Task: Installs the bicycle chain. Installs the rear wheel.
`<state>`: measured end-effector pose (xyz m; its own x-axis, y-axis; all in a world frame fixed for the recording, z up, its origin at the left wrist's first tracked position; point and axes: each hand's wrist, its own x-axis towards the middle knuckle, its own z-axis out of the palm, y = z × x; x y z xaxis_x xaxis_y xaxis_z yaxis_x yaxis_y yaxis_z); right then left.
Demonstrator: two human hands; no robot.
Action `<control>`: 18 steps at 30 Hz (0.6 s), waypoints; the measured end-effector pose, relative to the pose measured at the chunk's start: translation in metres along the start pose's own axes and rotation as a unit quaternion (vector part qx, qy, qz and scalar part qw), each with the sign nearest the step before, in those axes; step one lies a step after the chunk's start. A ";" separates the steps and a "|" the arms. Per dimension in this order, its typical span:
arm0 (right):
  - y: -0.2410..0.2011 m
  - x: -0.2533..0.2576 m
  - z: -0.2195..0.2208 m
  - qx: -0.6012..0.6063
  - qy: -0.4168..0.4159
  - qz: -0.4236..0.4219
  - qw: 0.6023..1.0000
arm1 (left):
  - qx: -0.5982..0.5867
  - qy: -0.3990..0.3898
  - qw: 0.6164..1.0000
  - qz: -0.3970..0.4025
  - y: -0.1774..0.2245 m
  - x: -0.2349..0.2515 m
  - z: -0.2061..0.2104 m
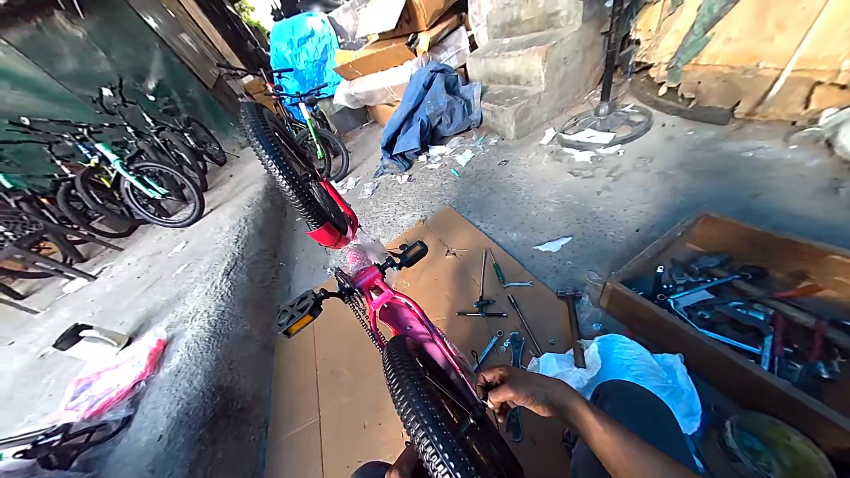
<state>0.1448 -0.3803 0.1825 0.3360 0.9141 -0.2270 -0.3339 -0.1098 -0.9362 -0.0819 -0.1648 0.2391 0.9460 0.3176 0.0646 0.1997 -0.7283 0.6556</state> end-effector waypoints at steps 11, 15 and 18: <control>-0.003 -0.001 0.007 -0.011 0.040 0.035 0.999 | 0.007 -0.009 1.000 0.013 0.003 0.001 -0.002; -0.004 -0.001 0.009 0.000 0.050 0.038 0.998 | 0.015 -0.005 1.000 0.020 0.002 0.001 -0.002; -0.005 -0.001 0.014 0.009 0.067 0.048 0.997 | 0.013 -0.005 1.000 0.022 0.001 0.001 -0.001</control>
<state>0.1345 -0.3749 0.1913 0.4152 0.8396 -0.3503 -0.3849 -0.1867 -0.9039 -0.0815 -0.1647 0.2411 0.9563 0.2796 0.0858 0.1645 -0.7567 0.6327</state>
